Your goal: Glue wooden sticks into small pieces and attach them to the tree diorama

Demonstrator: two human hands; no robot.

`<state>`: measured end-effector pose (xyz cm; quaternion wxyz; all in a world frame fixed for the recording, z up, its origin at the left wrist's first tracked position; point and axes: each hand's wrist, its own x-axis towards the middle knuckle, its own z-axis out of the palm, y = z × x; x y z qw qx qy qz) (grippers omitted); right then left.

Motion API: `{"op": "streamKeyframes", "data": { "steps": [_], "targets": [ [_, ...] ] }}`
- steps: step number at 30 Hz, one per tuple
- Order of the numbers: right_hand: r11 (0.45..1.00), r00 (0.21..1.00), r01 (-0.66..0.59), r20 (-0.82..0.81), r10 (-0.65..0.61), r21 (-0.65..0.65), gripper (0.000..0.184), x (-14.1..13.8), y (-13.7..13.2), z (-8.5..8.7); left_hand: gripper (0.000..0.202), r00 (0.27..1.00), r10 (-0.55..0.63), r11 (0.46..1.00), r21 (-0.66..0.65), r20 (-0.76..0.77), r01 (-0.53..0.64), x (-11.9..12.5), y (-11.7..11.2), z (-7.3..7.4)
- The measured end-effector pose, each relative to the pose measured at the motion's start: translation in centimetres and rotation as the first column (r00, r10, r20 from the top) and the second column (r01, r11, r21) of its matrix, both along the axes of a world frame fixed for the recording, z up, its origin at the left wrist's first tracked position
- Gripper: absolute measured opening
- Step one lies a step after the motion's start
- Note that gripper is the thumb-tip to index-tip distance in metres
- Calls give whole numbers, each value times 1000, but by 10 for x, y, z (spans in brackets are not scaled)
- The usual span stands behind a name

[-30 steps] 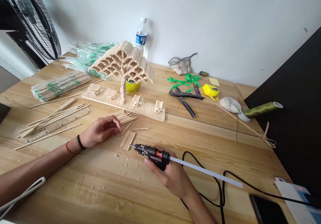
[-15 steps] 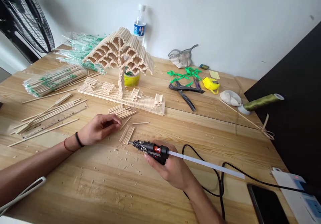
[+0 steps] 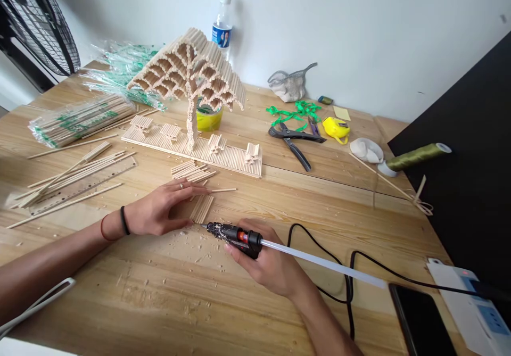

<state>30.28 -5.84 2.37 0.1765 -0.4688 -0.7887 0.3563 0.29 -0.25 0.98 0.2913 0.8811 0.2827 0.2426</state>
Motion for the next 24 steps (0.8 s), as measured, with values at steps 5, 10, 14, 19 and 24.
{"op": "streamKeyframes", "data": {
  "steps": [5,10,14,19,24],
  "targets": [
    [1000,999,-19,-28,19,16,19,-3,1,3,62,1000,-5,1000,15,-10,5,0,1,-2],
    [999,998,5,-56,-2,42,19,-4,0,1,61,1000,-4,999,37,-21,5,1,0,-2],
    [999,998,30,-50,-28,41,23,-4,0,-2,63,999,17,998,58,-37,-15,2,0,-5],
    [997,997,36,-71,-31,62,23,-2,0,-3,57,998,26,996,89,-54,-21,4,0,-6],
    [998,998,37,-57,-34,53,21,-2,0,-3,55,999,22,998,66,-38,-19,4,-1,-5]
  ]
}}
